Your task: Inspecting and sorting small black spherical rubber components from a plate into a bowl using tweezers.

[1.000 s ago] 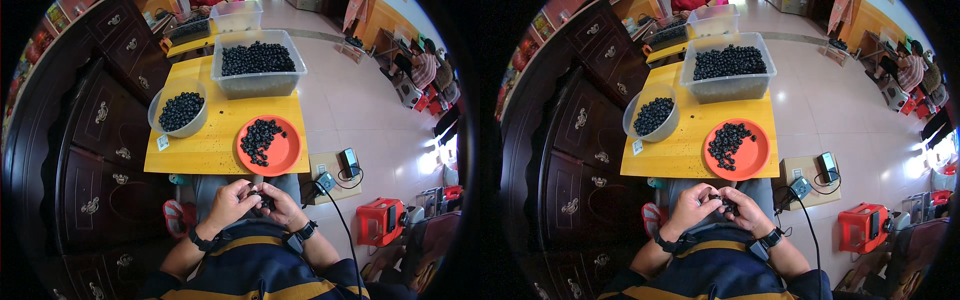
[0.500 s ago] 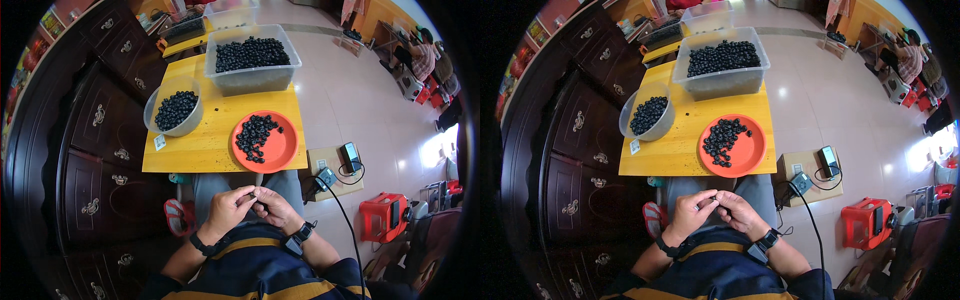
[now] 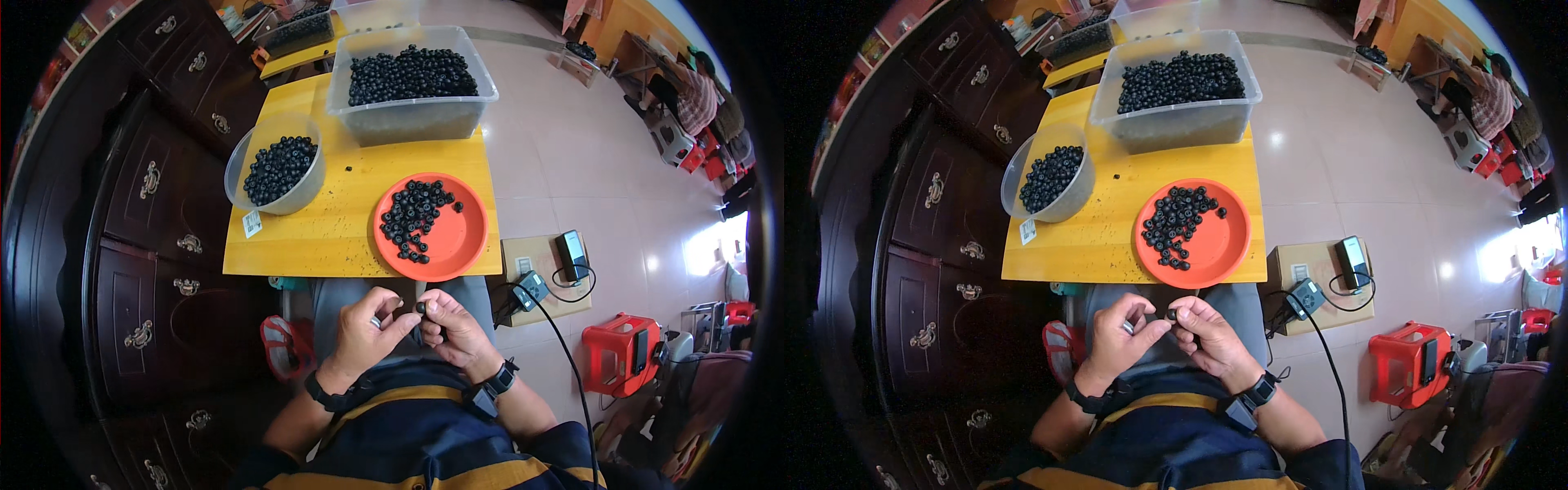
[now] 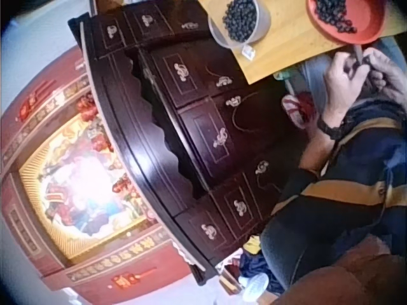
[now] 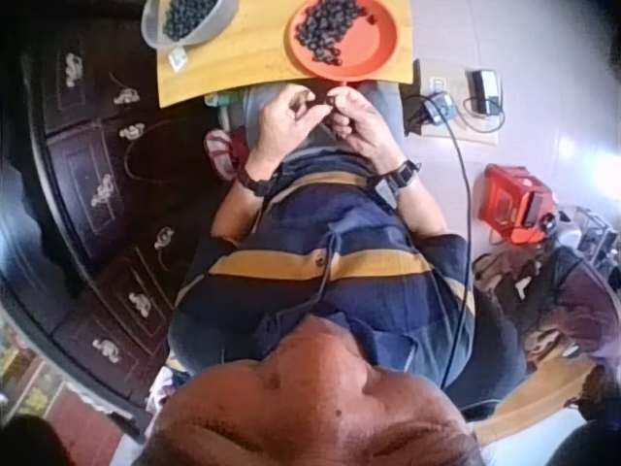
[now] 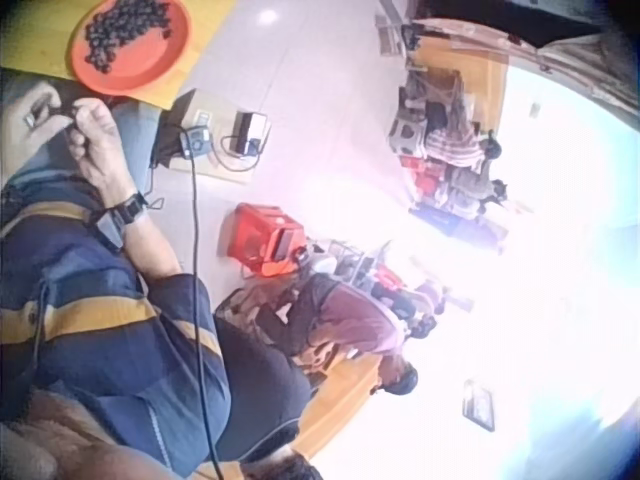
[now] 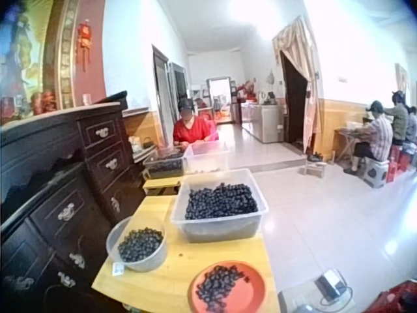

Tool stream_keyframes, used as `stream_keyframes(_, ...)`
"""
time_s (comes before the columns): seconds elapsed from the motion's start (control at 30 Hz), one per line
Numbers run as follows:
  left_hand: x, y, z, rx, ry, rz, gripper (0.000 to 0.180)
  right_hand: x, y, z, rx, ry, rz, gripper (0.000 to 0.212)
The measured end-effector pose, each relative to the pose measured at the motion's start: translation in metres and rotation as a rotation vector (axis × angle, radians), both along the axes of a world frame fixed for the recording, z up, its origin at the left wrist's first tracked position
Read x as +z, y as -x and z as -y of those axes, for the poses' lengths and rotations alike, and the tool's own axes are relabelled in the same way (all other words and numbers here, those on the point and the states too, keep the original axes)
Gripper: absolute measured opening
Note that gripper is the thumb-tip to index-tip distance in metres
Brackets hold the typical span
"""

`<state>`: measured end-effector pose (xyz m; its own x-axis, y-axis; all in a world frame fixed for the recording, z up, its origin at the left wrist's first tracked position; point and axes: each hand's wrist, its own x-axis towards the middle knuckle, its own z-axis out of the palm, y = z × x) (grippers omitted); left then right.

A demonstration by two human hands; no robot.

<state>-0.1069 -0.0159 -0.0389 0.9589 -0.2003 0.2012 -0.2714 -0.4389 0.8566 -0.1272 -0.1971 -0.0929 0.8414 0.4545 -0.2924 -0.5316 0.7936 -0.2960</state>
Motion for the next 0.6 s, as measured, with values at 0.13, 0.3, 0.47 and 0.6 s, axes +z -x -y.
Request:
stream_keyframes(0.13,0.009,-0.003,-0.006,-0.137,0.013,-0.085,0.034,0.002,0.0,-0.003,0.025,0.031,0.062,0.016)
stream_keyframes(0.3,0.01,-0.006,-0.011,-0.226,-0.132,-0.03,0.037,0.002,0.0,-0.008,0.054,0.062,0.096,0.015)
stream_keyframes(0.47,0.01,-0.006,-0.015,-0.243,-0.177,-0.036,0.038,-0.001,0.001,-0.011,0.086,0.089,0.117,0.015)
stream_keyframes(0.6,0.003,-0.006,-0.019,-0.239,-0.188,0.034,0.04,-0.002,0.0,-0.012,0.107,0.115,0.119,0.015)
